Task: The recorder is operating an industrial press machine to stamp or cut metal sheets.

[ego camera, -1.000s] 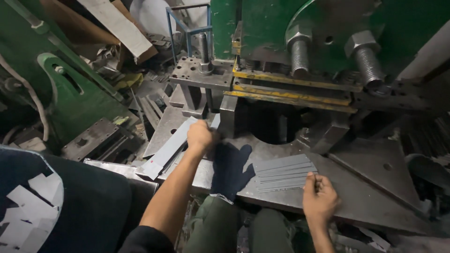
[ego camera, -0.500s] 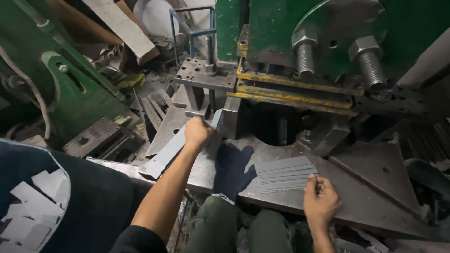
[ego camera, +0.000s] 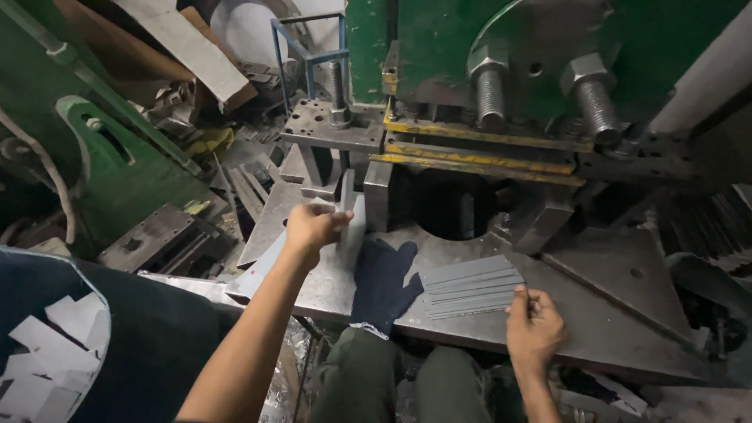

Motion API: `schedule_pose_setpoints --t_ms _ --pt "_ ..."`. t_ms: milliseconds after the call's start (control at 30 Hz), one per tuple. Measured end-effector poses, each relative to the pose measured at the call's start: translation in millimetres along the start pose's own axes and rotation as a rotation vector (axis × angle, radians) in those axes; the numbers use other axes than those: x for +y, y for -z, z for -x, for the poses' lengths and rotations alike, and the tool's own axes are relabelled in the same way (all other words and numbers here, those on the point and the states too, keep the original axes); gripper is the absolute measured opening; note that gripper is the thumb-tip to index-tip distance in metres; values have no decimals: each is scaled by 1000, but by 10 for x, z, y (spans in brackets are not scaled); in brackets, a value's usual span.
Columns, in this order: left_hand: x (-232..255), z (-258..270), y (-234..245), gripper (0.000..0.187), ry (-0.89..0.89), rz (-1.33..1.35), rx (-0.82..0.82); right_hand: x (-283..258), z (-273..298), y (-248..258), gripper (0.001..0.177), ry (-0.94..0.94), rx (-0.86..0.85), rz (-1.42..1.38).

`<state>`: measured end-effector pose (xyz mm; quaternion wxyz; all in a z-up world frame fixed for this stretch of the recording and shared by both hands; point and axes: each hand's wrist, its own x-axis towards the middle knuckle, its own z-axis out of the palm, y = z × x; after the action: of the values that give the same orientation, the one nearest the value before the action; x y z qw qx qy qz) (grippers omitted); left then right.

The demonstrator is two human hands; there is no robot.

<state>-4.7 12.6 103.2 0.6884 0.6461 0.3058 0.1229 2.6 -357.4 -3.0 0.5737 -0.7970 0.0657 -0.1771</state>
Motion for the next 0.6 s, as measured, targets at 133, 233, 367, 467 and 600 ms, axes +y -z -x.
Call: schedule_pose_setpoints --t_ms 133,233,367,467,600 --pt "119 540 60 48 -8 267 -92 105 -41 22 16 68 5 -150" --pt "143 925 -5 52 52 433 -105 -35 38 24 15 -86 -57 -416" --pt "-77 1091 -189 51 42 493 -178 -616 447 -172 23 23 -343 -280" --pt "-174 1190 -329 61 -62 355 -176 -1127 761 -352 40 294 -434 -116" --pt "-515 1222 -498 70 -389 294 -124 -1250 886 -609 53 513 -366 146"
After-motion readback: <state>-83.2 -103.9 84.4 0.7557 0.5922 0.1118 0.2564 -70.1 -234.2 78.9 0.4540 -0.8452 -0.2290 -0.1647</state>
